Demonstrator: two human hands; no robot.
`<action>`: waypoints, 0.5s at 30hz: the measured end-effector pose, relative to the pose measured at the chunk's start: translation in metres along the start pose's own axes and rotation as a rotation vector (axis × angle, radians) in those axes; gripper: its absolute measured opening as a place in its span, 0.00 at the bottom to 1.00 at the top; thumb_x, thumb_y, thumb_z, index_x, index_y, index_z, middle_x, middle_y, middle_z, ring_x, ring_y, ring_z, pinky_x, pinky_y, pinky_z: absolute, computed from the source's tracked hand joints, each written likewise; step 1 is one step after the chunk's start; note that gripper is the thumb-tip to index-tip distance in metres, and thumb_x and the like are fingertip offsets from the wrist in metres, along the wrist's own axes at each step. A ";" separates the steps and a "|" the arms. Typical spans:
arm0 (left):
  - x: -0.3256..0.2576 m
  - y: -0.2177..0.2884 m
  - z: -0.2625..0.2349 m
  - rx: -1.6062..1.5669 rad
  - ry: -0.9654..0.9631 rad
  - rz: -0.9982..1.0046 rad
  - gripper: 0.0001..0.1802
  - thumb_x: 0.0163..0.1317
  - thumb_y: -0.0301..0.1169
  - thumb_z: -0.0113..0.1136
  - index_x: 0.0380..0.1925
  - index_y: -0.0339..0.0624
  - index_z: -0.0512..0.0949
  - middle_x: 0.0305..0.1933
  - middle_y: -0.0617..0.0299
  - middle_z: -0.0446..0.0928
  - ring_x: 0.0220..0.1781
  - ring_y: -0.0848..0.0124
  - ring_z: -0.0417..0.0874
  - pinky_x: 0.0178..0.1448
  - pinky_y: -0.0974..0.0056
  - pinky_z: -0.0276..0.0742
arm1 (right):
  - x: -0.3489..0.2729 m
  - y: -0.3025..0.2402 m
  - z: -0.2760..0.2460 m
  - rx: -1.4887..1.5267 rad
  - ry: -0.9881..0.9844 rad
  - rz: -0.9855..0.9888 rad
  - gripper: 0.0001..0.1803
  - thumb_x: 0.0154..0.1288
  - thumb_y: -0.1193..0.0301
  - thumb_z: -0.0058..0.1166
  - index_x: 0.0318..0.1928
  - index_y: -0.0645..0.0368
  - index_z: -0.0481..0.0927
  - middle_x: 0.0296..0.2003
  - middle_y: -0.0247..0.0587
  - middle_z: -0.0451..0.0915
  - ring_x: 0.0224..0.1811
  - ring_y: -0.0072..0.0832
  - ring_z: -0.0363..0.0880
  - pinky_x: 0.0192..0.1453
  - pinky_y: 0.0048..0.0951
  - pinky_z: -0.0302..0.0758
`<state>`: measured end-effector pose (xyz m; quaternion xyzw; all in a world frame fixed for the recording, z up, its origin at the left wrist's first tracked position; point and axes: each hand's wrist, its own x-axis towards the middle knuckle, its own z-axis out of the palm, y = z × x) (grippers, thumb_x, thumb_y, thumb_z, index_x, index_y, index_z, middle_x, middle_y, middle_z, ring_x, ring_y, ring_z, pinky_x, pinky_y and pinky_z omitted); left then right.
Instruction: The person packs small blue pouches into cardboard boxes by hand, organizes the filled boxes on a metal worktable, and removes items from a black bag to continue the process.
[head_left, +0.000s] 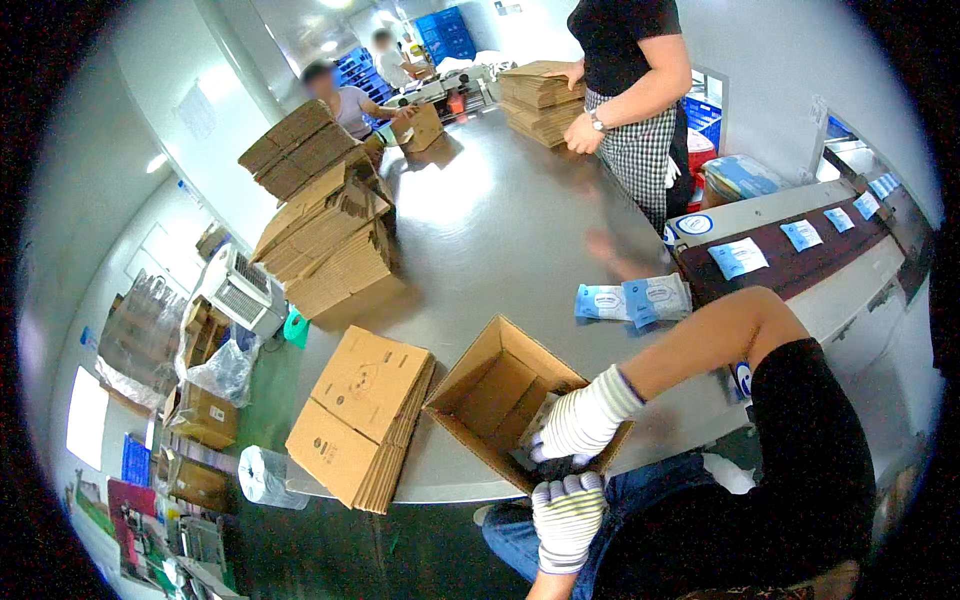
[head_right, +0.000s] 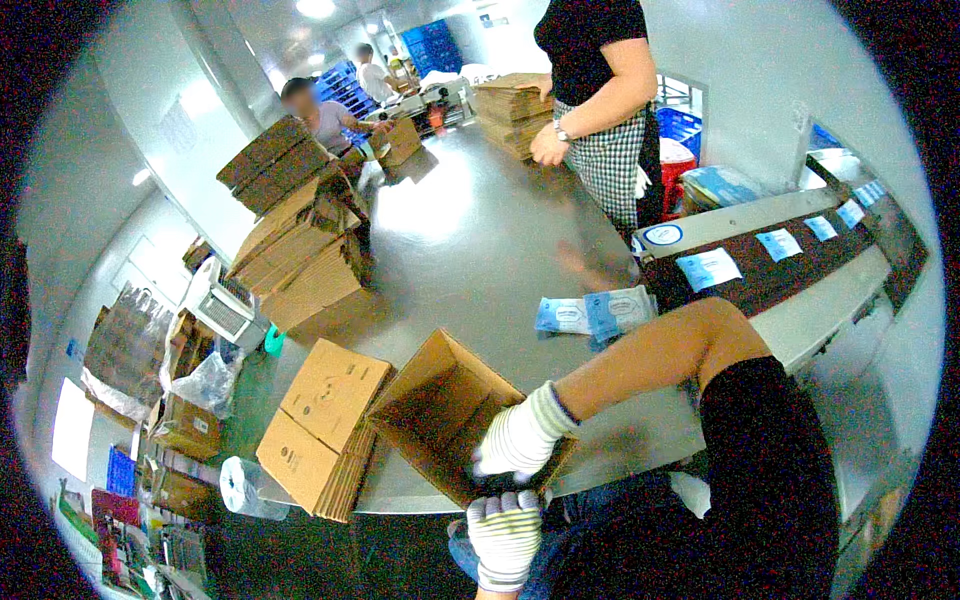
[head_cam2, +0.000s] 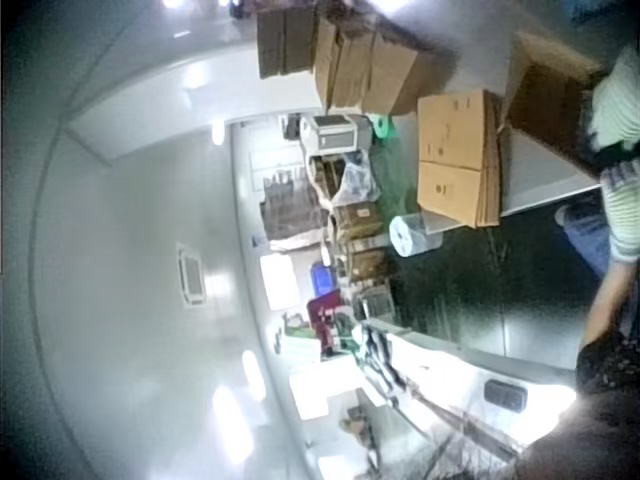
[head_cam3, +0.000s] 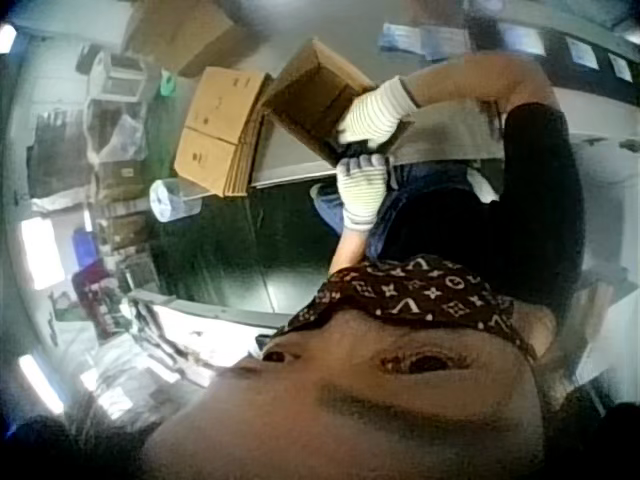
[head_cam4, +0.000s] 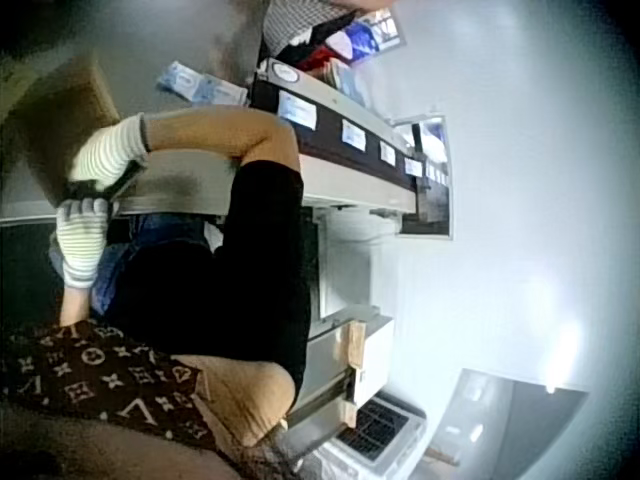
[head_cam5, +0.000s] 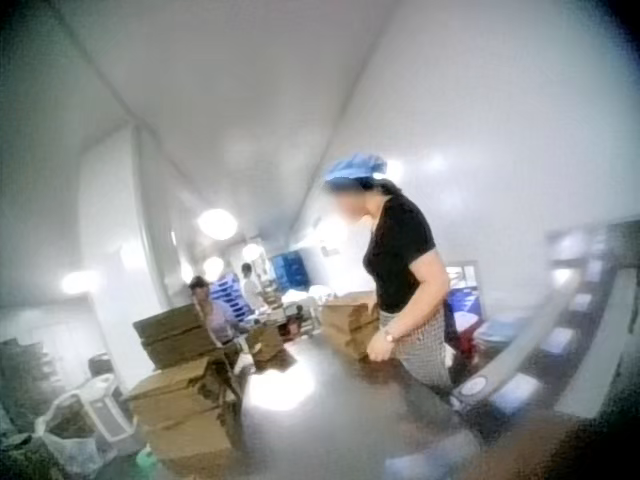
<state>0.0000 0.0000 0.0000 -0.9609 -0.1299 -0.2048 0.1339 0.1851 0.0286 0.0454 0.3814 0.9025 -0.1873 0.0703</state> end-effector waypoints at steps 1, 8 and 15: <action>-0.001 -0.004 -0.001 0.006 0.027 0.012 0.16 0.58 0.47 0.57 0.21 0.52 0.66 0.19 0.67 0.65 0.23 0.70 0.71 0.37 0.59 0.66 | -0.003 -0.002 -0.003 0.085 0.253 -0.069 0.25 0.54 0.61 0.60 0.49 0.60 0.73 0.46 0.52 0.77 0.51 0.46 0.76 0.55 0.45 0.73; 0.009 -0.081 -0.018 0.211 0.132 -0.117 0.20 0.60 0.48 0.57 0.20 0.52 0.63 0.19 0.66 0.63 0.26 0.67 0.70 0.36 0.58 0.65 | -0.104 0.082 -0.099 -0.213 1.023 0.291 0.27 0.60 0.56 0.57 0.54 0.61 0.75 0.49 0.51 0.78 0.51 0.46 0.77 0.56 0.42 0.74; 0.012 -0.089 -0.031 0.275 0.127 -0.071 0.19 0.59 0.47 0.58 0.20 0.52 0.65 0.18 0.65 0.63 0.24 0.66 0.70 0.41 0.58 0.67 | -0.181 0.189 -0.071 0.069 0.775 0.836 0.26 0.62 0.54 0.57 0.52 0.62 0.77 0.47 0.53 0.81 0.49 0.46 0.80 0.56 0.41 0.74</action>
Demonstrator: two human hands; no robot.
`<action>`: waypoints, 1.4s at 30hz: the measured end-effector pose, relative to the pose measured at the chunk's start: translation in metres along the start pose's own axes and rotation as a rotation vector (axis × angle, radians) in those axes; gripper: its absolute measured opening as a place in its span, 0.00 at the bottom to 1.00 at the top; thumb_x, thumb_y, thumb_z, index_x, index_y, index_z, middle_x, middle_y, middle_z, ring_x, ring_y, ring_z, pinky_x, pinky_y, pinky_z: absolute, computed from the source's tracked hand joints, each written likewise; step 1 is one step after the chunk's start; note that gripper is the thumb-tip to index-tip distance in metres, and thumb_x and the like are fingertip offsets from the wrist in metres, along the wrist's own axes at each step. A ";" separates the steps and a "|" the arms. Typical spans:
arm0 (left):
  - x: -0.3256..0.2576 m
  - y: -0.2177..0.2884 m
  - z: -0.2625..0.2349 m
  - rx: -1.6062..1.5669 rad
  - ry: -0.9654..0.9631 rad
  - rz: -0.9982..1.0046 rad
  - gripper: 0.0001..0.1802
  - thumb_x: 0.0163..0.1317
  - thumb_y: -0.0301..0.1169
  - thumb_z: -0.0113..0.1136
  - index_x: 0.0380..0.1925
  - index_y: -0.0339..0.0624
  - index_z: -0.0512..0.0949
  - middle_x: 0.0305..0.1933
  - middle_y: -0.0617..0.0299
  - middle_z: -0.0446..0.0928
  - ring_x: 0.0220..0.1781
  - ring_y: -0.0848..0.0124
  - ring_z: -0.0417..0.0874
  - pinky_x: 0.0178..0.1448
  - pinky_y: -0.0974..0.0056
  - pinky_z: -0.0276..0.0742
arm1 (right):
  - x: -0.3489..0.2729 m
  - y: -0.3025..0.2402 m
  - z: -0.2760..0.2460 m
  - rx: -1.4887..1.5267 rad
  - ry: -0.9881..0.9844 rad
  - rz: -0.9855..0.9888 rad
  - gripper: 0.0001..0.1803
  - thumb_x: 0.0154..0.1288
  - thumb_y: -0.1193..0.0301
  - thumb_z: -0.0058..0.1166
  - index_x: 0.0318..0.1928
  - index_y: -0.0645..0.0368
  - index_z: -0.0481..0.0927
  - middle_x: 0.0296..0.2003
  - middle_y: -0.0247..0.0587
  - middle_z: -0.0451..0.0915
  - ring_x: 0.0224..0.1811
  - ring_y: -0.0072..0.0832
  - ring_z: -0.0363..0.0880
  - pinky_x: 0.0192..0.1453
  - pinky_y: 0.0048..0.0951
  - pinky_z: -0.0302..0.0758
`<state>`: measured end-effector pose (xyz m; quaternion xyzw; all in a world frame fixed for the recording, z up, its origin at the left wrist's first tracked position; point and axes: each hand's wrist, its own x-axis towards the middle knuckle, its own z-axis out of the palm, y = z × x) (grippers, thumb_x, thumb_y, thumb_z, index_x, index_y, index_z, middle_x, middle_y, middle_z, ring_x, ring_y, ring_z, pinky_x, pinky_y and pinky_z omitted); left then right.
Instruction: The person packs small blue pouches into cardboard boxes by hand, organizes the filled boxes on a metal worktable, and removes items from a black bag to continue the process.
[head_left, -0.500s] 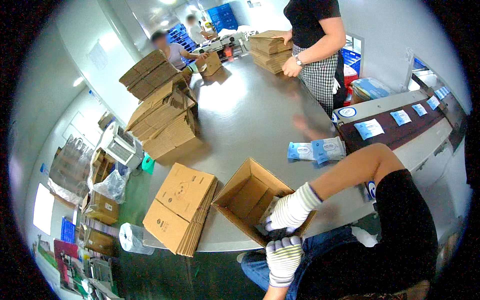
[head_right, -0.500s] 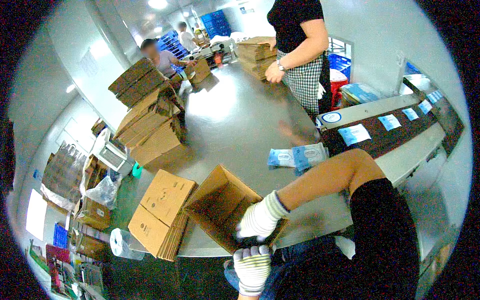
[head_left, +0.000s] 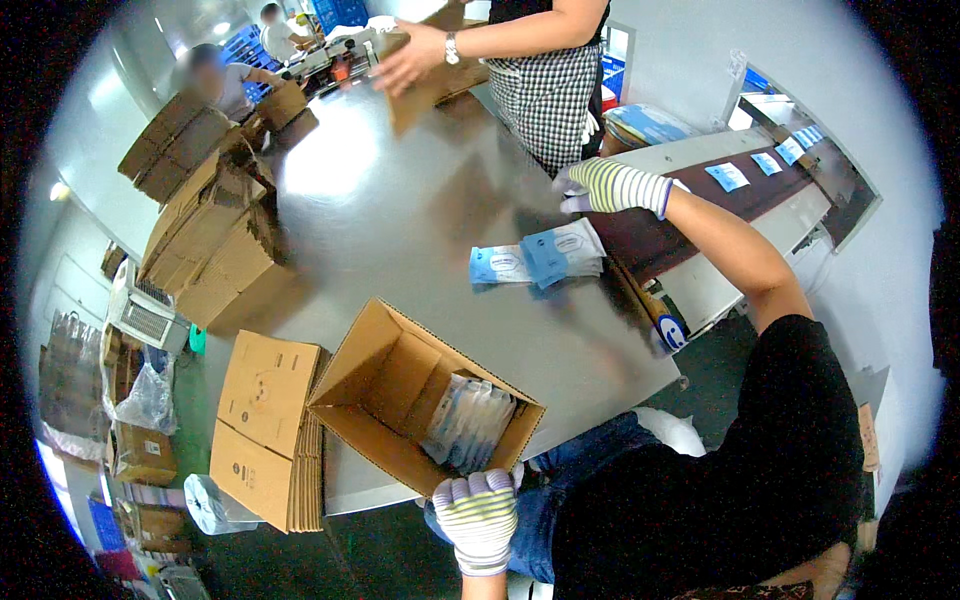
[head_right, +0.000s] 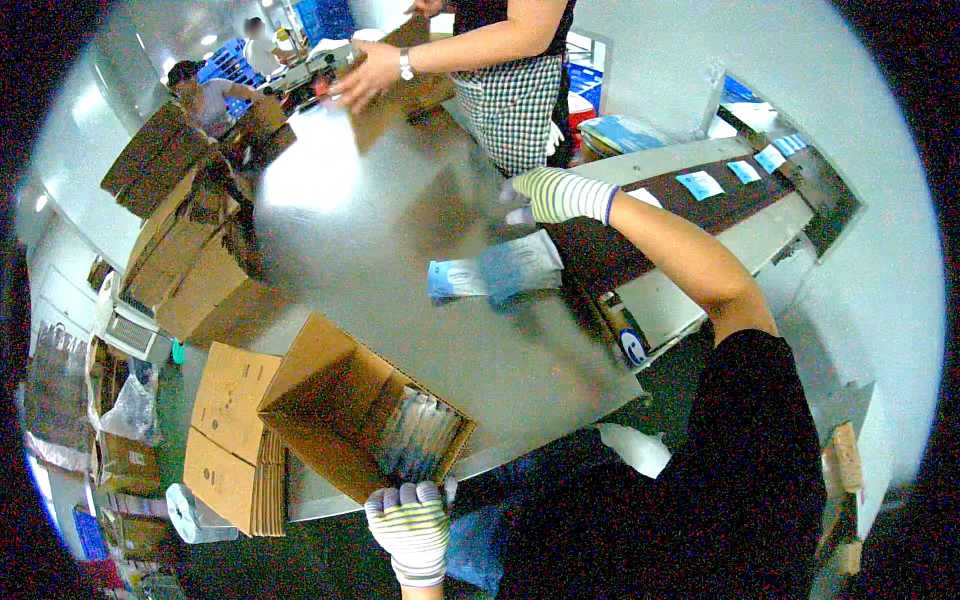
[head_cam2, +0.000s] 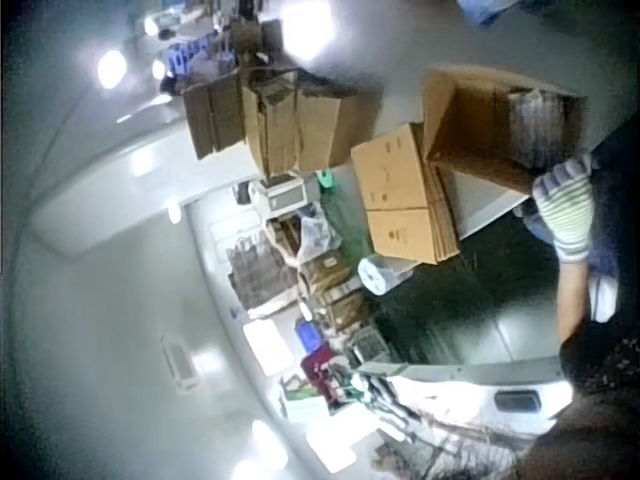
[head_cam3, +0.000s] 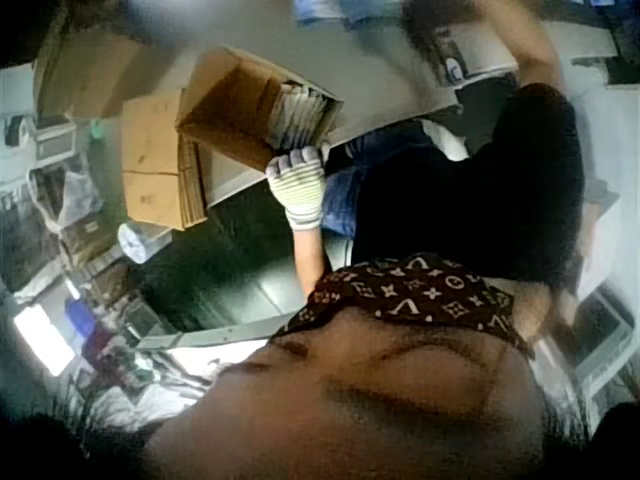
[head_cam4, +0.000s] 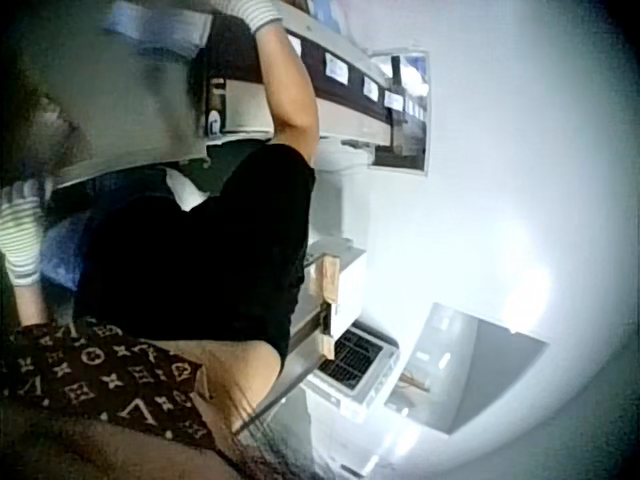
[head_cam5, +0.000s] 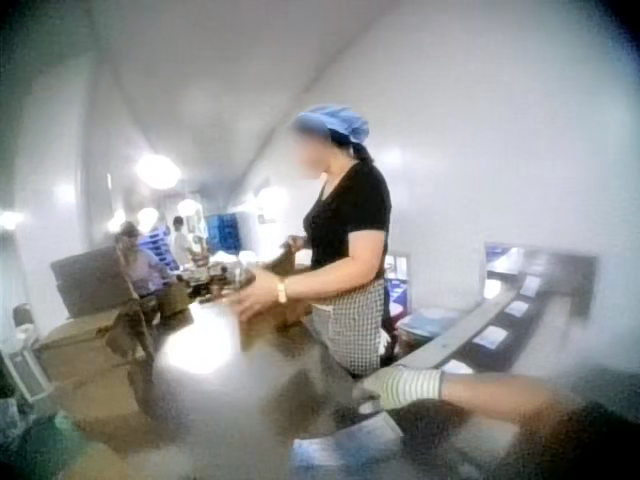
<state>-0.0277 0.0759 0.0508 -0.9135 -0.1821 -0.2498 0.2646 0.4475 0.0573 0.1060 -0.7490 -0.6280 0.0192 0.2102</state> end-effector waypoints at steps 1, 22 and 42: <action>0.001 -0.002 -0.001 -0.011 0.030 -0.002 0.19 0.59 0.47 0.58 0.20 0.52 0.65 0.18 0.65 0.63 0.24 0.67 0.69 0.40 0.58 0.67 | 0.003 0.011 0.003 -0.003 -0.032 0.008 0.25 0.62 0.54 0.57 0.50 0.62 0.78 0.46 0.52 0.81 0.49 0.45 0.80 0.55 0.40 0.74; -0.039 0.049 -0.004 -0.279 -0.076 0.016 0.19 0.57 0.49 0.60 0.20 0.52 0.66 0.20 0.66 0.65 0.27 0.67 0.72 0.41 0.59 0.69 | -0.086 0.113 0.147 0.003 -0.982 0.226 0.40 0.48 0.56 0.68 0.60 0.62 0.71 0.55 0.52 0.77 0.58 0.39 0.75 0.61 0.37 0.71; -0.014 0.057 0.018 -0.335 -0.023 0.079 0.17 0.55 0.46 0.63 0.23 0.53 0.66 0.21 0.67 0.65 0.27 0.66 0.72 0.38 0.58 0.69 | -0.116 -0.030 0.150 0.430 -0.105 0.229 0.37 0.33 0.59 0.75 0.47 0.61 0.77 0.38 0.47 0.82 0.42 0.47 0.80 0.48 0.39 0.77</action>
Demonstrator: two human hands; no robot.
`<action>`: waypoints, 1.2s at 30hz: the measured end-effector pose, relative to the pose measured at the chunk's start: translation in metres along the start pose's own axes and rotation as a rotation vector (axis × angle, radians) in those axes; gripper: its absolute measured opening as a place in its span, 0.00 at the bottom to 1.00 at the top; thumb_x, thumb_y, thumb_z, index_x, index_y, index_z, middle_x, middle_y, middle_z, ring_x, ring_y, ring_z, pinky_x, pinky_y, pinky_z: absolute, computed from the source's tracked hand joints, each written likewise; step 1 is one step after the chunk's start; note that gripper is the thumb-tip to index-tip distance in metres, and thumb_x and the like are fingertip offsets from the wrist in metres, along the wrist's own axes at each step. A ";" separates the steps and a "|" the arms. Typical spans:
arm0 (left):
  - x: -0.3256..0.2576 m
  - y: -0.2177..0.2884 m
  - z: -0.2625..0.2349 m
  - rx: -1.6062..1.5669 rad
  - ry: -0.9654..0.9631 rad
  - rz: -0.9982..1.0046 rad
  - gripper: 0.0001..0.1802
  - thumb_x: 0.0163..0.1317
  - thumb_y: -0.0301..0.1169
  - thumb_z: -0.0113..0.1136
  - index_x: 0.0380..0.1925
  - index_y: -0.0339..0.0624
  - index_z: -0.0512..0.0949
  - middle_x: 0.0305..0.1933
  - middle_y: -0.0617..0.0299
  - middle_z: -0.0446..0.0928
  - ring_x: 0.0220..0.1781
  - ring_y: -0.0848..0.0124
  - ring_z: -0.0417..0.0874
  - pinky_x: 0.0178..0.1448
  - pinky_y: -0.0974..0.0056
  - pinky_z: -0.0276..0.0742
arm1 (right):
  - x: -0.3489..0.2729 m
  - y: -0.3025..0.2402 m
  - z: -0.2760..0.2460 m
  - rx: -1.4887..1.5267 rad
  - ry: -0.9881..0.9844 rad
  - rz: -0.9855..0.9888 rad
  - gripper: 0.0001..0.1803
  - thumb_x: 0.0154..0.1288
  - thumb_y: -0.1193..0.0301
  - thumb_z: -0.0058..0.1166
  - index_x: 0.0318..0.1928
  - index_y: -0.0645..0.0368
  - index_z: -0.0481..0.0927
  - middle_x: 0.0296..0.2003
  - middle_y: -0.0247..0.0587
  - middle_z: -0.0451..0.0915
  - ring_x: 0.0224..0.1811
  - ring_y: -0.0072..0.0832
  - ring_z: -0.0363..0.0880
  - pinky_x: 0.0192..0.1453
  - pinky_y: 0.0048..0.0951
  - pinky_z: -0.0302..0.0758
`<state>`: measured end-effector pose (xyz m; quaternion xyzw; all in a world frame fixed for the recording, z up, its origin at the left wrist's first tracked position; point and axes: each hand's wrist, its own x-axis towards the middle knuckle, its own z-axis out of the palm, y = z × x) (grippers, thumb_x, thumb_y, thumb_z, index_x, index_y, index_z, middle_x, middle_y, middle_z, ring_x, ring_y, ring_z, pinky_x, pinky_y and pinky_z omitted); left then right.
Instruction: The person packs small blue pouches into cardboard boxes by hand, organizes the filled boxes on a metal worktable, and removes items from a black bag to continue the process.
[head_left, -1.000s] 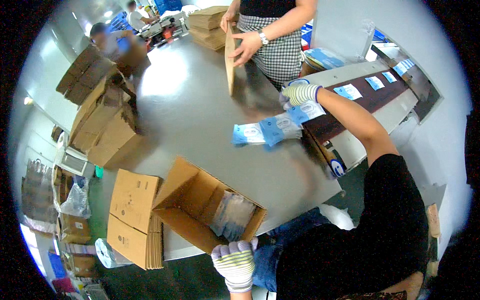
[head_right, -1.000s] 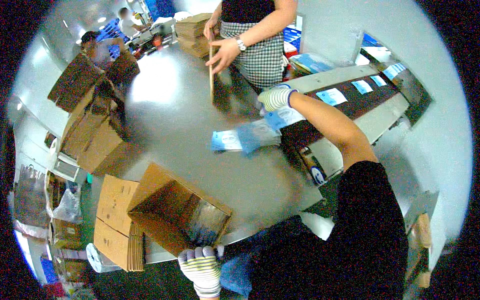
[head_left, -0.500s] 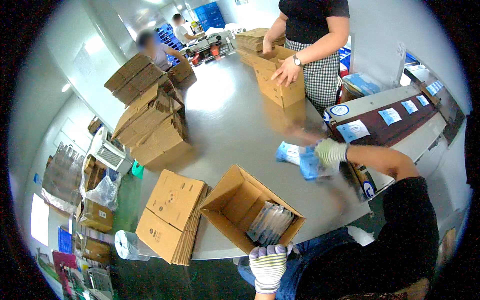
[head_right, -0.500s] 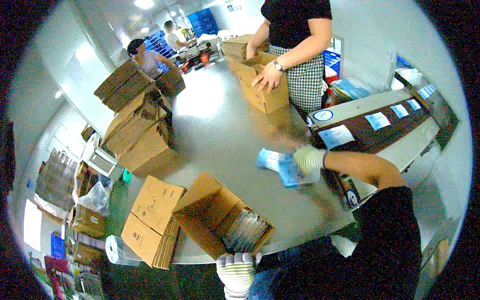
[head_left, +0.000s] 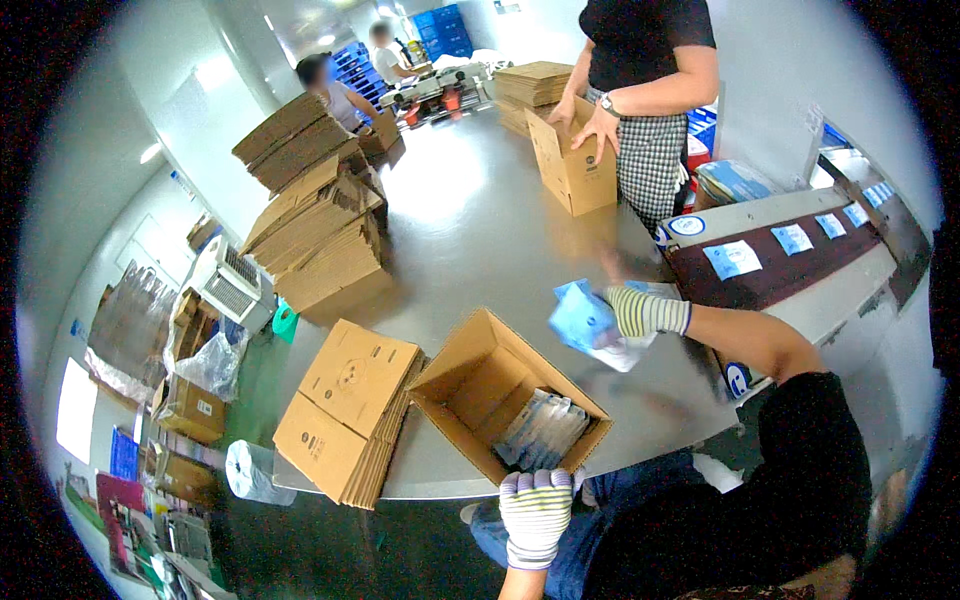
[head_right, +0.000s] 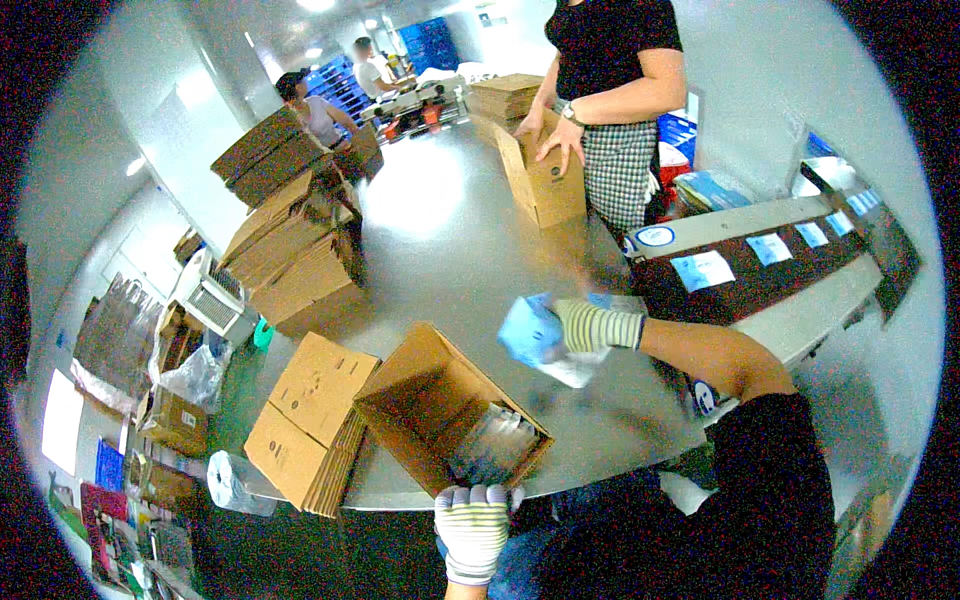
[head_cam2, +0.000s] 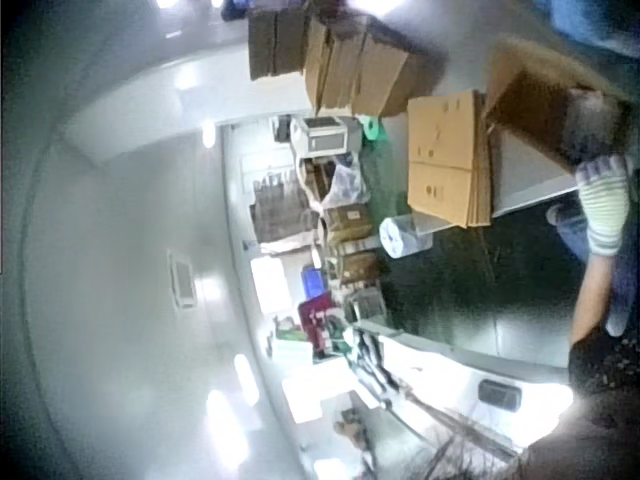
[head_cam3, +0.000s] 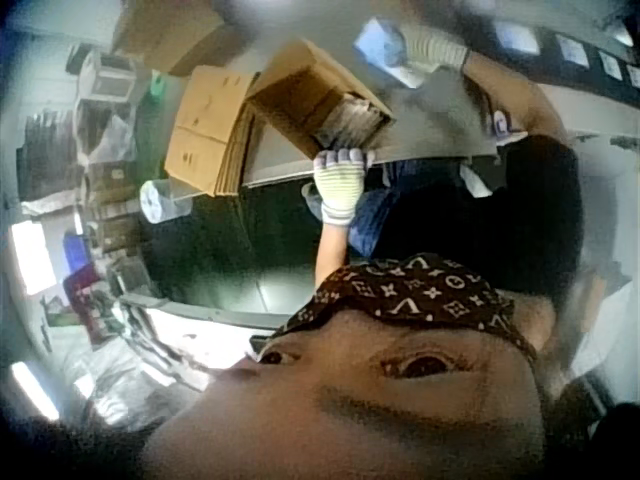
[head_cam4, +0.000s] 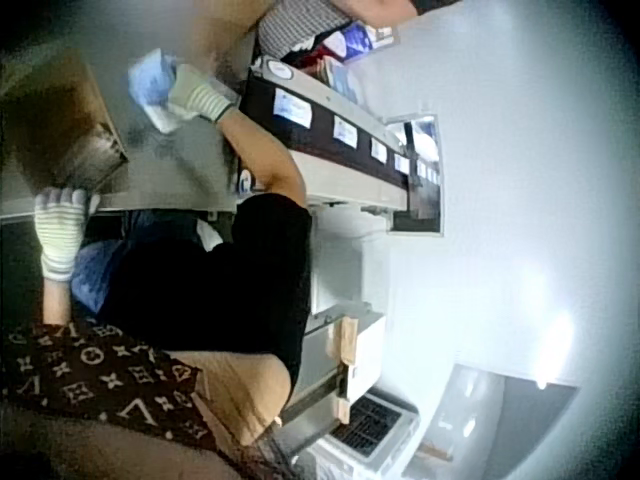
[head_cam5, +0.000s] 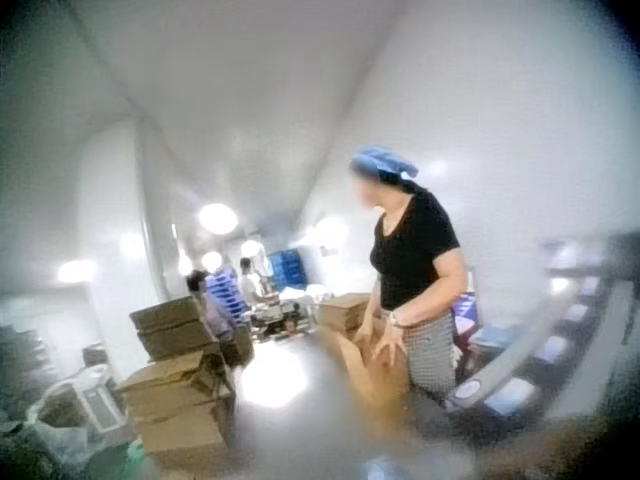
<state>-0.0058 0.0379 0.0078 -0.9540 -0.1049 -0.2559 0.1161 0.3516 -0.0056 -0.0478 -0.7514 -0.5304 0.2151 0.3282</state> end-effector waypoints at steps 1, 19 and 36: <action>-0.002 -0.001 0.000 -0.003 -0.015 -0.002 0.17 0.55 0.46 0.63 0.23 0.53 0.66 0.21 0.66 0.65 0.27 0.66 0.72 0.38 0.58 0.69 | -0.002 -0.052 -0.016 0.240 -0.019 -0.136 0.37 0.36 0.59 0.74 0.49 0.60 0.76 0.40 0.45 0.82 0.43 0.46 0.80 0.51 0.40 0.76; 0.012 0.029 0.006 -0.027 0.007 -0.020 0.10 0.56 0.40 0.58 0.24 0.51 0.69 0.21 0.66 0.67 0.28 0.67 0.72 0.43 0.59 0.70 | 0.054 -0.181 0.102 -1.304 -1.057 -0.750 0.16 0.55 0.60 0.57 0.37 0.58 0.87 0.42 0.49 0.83 0.47 0.46 0.80 0.49 0.43 0.76; 0.019 -0.046 -0.022 0.230 0.263 -0.184 0.21 0.57 0.48 0.63 0.20 0.50 0.65 0.19 0.65 0.63 0.24 0.66 0.68 0.43 0.59 0.70 | 0.103 -0.095 -0.152 -0.551 0.007 -0.220 0.36 0.61 0.52 0.58 0.60 0.67 0.68 0.52 0.56 0.77 0.55 0.43 0.76 0.61 0.37 0.72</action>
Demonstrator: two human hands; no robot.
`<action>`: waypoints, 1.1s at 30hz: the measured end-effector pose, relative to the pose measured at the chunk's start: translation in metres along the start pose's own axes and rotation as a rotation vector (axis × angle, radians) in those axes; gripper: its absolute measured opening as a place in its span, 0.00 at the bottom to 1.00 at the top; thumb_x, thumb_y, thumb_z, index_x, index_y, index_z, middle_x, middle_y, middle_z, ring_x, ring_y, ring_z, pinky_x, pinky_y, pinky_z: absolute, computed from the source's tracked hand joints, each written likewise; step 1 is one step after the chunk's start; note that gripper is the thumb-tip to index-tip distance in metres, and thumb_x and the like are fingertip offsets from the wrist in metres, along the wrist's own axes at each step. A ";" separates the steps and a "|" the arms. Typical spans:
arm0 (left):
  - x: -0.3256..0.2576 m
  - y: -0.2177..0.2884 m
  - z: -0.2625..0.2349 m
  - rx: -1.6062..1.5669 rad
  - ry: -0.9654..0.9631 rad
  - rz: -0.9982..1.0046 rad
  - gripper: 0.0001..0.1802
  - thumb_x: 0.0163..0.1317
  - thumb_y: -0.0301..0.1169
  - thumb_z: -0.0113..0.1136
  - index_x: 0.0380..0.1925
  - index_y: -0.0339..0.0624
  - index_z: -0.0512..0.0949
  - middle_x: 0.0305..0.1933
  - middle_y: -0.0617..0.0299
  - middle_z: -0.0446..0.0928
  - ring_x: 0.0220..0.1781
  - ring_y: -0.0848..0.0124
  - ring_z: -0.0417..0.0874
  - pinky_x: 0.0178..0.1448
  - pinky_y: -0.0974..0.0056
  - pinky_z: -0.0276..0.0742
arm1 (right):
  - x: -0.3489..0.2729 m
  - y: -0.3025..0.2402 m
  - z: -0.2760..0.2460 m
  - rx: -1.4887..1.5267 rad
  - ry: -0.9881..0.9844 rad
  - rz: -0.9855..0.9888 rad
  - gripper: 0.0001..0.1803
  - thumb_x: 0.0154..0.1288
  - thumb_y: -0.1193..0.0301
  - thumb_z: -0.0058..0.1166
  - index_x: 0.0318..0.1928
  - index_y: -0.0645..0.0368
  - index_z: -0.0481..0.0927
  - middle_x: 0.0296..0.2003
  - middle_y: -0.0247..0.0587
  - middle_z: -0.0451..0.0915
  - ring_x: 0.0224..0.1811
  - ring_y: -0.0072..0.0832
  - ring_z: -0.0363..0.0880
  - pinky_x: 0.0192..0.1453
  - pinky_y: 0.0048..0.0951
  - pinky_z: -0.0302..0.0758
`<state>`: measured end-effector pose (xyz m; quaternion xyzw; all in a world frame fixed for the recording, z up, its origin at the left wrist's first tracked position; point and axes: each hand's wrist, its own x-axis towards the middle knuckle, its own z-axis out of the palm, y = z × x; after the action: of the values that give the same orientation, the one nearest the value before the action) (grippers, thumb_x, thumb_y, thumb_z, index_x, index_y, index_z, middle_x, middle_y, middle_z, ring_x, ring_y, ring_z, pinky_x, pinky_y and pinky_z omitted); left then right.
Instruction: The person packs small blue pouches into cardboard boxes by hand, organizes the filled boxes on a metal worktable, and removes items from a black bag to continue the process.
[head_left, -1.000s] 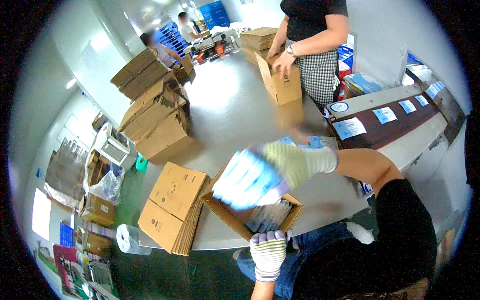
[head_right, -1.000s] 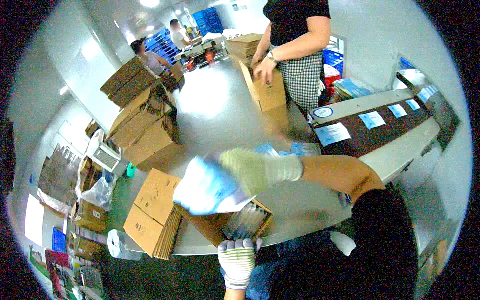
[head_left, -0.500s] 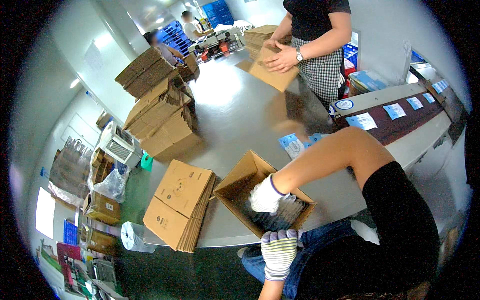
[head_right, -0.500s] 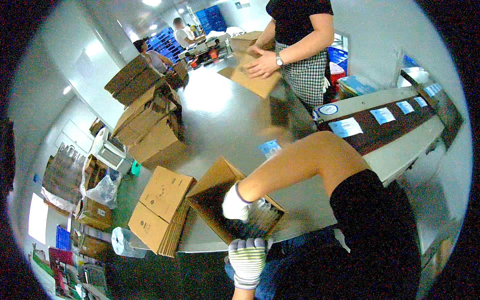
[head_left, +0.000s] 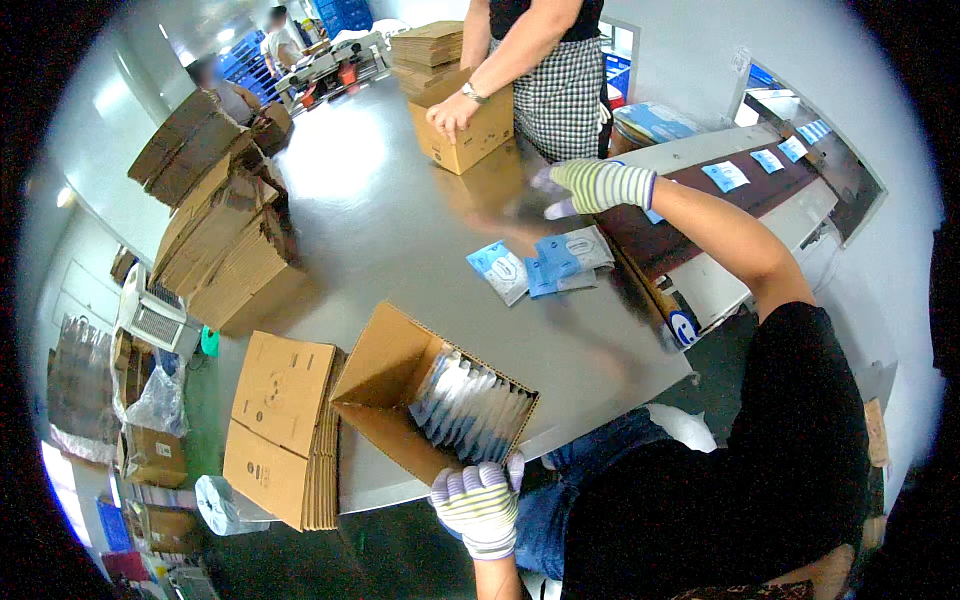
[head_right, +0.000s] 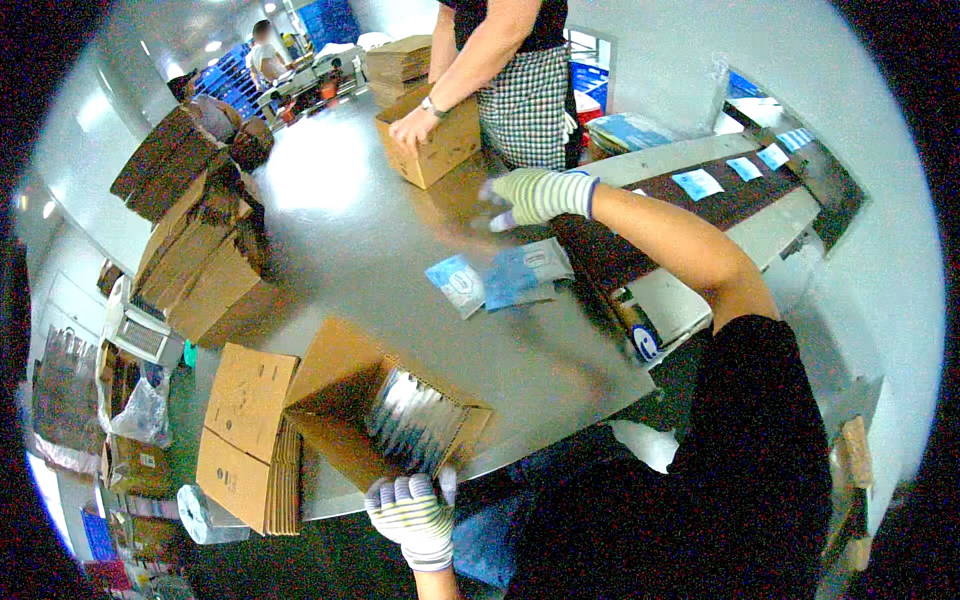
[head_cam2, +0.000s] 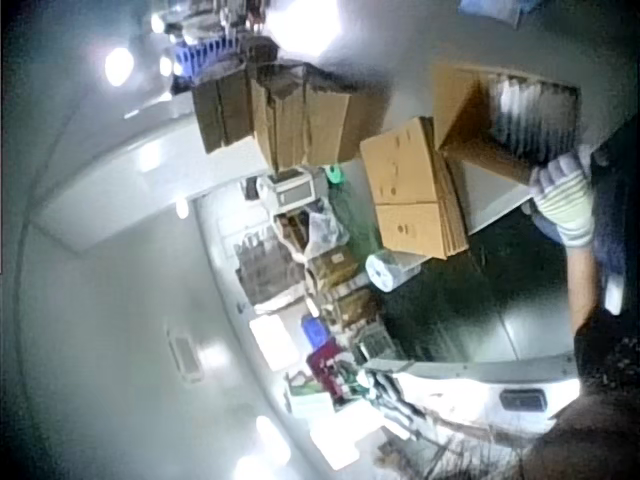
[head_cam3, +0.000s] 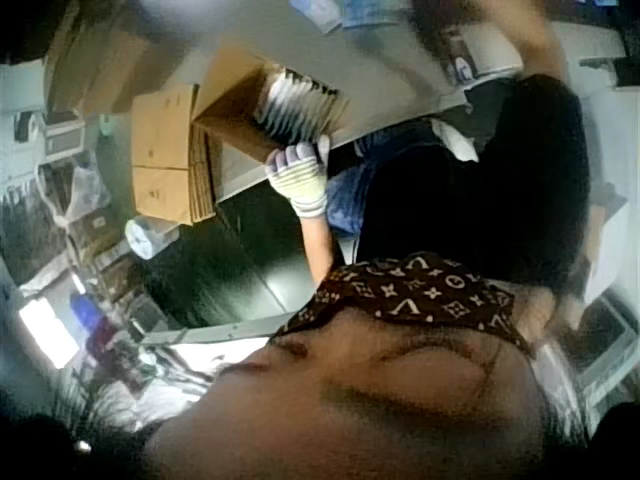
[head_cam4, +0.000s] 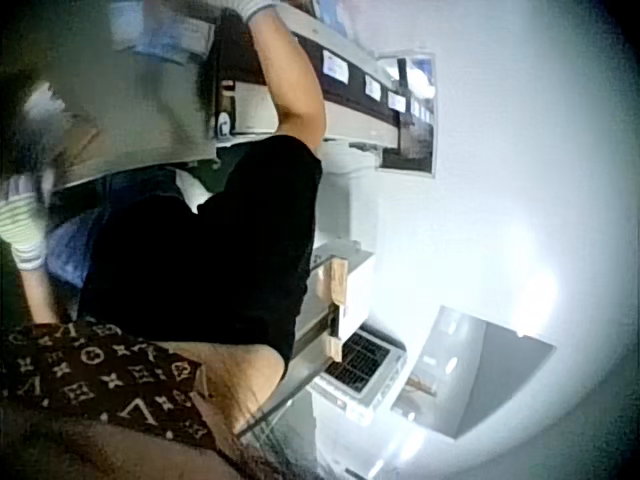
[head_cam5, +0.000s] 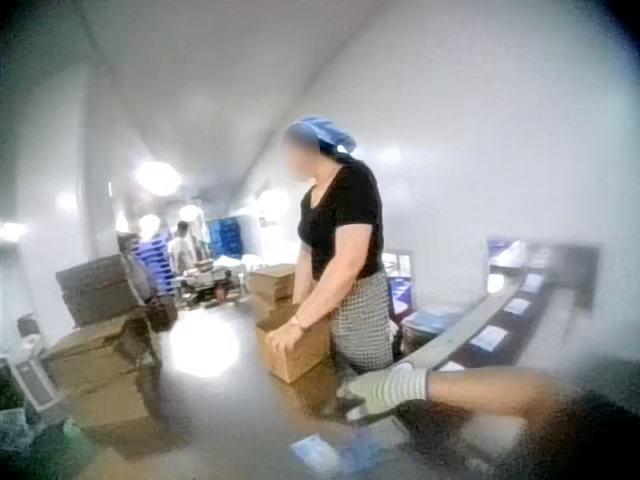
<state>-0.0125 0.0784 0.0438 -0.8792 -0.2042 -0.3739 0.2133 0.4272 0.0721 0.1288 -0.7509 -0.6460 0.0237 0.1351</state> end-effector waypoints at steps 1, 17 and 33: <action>-0.003 -0.003 -0.001 0.015 0.015 0.000 0.21 0.57 0.48 0.63 0.21 0.49 0.65 0.19 0.64 0.62 0.24 0.66 0.68 0.43 0.58 0.70 | -0.004 0.002 0.002 0.000 -0.024 0.040 0.35 0.60 0.53 0.59 0.60 0.65 0.69 0.51 0.55 0.77 0.54 0.43 0.77 0.59 0.37 0.73; -0.038 0.026 -0.004 -0.128 -0.098 0.016 0.21 0.56 0.51 0.61 0.20 0.51 0.67 0.21 0.66 0.65 0.25 0.66 0.70 0.44 0.58 0.71 | -0.040 0.137 0.131 -0.007 -0.543 0.100 0.30 0.52 0.66 0.59 0.55 0.66 0.72 0.46 0.52 0.80 0.50 0.43 0.78 0.57 0.34 0.72; -0.031 0.055 0.008 -0.307 -0.130 0.049 0.20 0.54 0.47 0.65 0.18 0.52 0.66 0.19 0.66 0.64 0.27 0.66 0.71 0.44 0.59 0.70 | -0.171 -0.041 0.162 0.050 -0.646 0.551 0.39 0.43 0.45 0.70 0.44 0.68 0.80 0.35 0.54 0.83 0.38 0.39 0.83 0.41 0.41 0.79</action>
<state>0.0010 0.0309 0.0029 -0.9286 -0.1363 -0.3377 0.0718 0.3251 -0.0620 -0.0409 -0.8461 -0.4294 0.3085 -0.0673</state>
